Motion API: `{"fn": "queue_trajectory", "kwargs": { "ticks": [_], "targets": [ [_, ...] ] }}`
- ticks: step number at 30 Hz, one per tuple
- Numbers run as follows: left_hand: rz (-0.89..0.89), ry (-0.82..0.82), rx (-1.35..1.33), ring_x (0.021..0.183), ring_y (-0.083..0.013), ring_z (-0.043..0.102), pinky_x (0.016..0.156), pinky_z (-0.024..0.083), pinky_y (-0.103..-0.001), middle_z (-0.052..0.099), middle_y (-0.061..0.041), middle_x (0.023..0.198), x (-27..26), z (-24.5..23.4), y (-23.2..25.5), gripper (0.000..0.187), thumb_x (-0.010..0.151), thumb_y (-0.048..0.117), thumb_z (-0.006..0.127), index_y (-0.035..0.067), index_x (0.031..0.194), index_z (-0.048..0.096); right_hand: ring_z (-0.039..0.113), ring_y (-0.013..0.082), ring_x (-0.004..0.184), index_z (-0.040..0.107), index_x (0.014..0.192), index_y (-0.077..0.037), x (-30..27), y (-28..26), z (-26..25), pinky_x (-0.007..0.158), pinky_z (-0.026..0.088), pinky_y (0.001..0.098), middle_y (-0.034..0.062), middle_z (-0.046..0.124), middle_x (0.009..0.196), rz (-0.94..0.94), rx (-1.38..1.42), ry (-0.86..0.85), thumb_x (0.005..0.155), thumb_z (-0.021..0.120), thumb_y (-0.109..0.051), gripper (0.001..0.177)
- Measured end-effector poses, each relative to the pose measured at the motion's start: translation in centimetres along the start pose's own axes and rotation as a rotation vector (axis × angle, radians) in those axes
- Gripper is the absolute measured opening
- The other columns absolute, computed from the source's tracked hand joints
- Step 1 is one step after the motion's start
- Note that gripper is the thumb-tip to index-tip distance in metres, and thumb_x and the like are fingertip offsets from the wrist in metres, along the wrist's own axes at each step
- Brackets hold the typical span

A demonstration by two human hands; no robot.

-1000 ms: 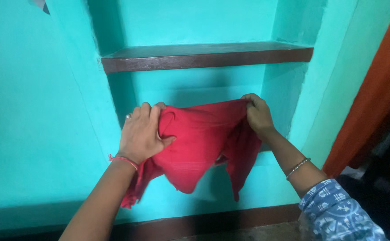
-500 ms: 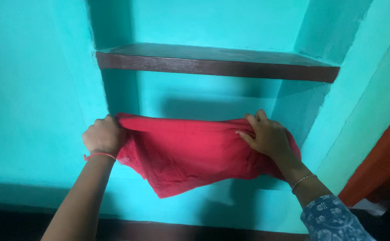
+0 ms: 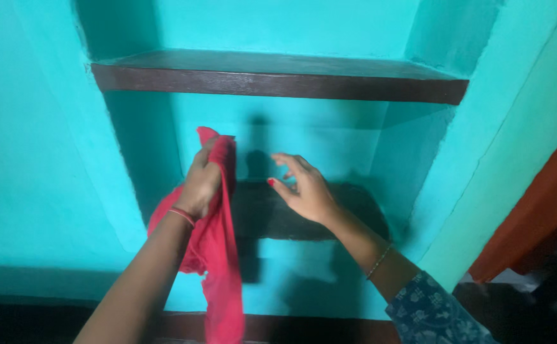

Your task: The person removes folded clothes from a wall shelf, wipes the shelf surfaces with a cloth, and then places a red cloth on the shelf. The person also handles other folded clothes on a nearby bed.

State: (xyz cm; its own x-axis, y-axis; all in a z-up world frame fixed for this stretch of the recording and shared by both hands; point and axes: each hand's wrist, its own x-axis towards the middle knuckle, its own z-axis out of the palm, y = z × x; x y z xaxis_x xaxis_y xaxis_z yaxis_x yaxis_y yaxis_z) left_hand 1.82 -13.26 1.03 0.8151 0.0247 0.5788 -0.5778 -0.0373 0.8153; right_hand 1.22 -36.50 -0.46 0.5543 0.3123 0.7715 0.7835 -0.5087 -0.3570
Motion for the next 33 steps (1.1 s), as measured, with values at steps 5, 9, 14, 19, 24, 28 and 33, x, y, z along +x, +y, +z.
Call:
{"fn": "queue_trajectory", "kwargs": {
  "ticks": [5, 9, 14, 19, 24, 28, 33],
  "targets": [
    [0.009, -0.492, -0.148, 0.117, -0.0147, 0.064, 0.102, 0.05, -0.027, 0.068, -0.012, 0.126, -1.2, 3.7, 2.4, 0.045, 0.088, -0.005, 0.052, -0.003, 0.133, 0.06, 0.071, 0.0303, 0.105, 0.028, 0.16, -0.014, 1.6, -4.1, -1.2, 0.074, 0.061, 0.0401, 0.0172, 0.054, 0.142, -0.189, 0.054, 0.036, 0.073, 0.075, -0.006, 0.099],
    [-0.148, -0.426, -0.078, 0.111, -0.0167, 0.064, 0.093, 0.051, -0.031, 0.068, -0.011, 0.125, -1.7, 3.9, 3.3, 0.065, 0.076, -0.013, 0.045, -0.001, 0.14, 0.051, 0.072, 0.0354, 0.091, 0.043, 0.156, -0.03, 1.8, -4.9, -2.1, 0.073, 0.06, 0.0458, 0.0116, 0.068, 0.12, -0.087, -0.311, -0.123, 0.072, 0.075, -0.006, 0.093],
    [-0.252, -0.093, -0.239, 0.118, -0.0175, 0.062, 0.096, 0.053, -0.03, 0.056, -0.005, 0.133, -3.7, 4.4, 3.3, 0.074, 0.086, -0.003, 0.052, 0.014, 0.155, 0.035, 0.07, 0.0385, 0.093, 0.063, 0.127, -0.018, 1.8, -2.8, -2.2, 0.077, 0.057, 0.0495, 0.0133, 0.067, 0.108, -0.025, -0.402, -0.073, 0.078, 0.079, -0.018, 0.052],
    [-0.054, -0.074, 0.204, 0.1, -0.0146, 0.072, 0.085, 0.06, -0.031, 0.069, -0.01, 0.116, -5.7, 5.9, 0.5, 0.071, 0.085, 0.013, 0.076, 0.01, 0.146, 0.04, 0.069, 0.0372, 0.095, 0.071, 0.093, -0.002, 3.1, -0.3, -2.7, 0.083, 0.057, 0.0465, 0.0144, 0.066, 0.103, -0.262, -0.367, 0.295, 0.081, 0.082, -0.02, 0.024],
    [-0.01, -0.101, 0.298, 0.083, -0.015, 0.077, 0.074, 0.059, -0.032, 0.081, -0.009, 0.095, -6.9, 7.1, -4.7, 0.03, 0.084, 0.013, 0.077, 0.004, 0.112, 0.076, 0.073, 0.0348, 0.093, 0.07, 0.104, 0.003, 4.3, -1.6, -5.1, 0.072, 0.058, 0.0375, 0.0174, 0.07, 0.108, -0.163, -0.022, 0.249, 0.094, 0.075, -0.01, 0.018],
    [-0.101, -0.149, 0.198, 0.075, -0.011, 0.069, 0.071, 0.056, -0.03, 0.076, -0.003, 0.083, -7.7, 7.0, -8.8, 0.018, 0.09, 0.017, 0.075, 0.003, 0.102, 0.077, 0.074, 0.0375, 0.107, 0.067, 0.12, 0.002, 5.7, -2.0, -8.3, 0.089, 0.057, 0.0394, 0.0202, 0.072, 0.113, -0.348, -0.088, 0.325, 0.101, 0.07, -0.001, 0.02],
    [-0.108, 0.042, -0.081, 0.074, -0.0056, 0.054, 0.068, 0.048, -0.027, 0.065, 0.005, 0.082, -8.6, 5.3, -11.6, 0.024, 0.108, 0.028, 0.059, 0.004, 0.109, 0.062, 0.073, 0.0362, 0.111, 0.065, 0.123, 0.001, 6.4, -1.7, -11.9, 0.094, 0.057, 0.0394, 0.0193, 0.072, 0.116, -0.328, -0.202, 0.258, 0.097, 0.06, 0.007, 0.027]
  ]
}}
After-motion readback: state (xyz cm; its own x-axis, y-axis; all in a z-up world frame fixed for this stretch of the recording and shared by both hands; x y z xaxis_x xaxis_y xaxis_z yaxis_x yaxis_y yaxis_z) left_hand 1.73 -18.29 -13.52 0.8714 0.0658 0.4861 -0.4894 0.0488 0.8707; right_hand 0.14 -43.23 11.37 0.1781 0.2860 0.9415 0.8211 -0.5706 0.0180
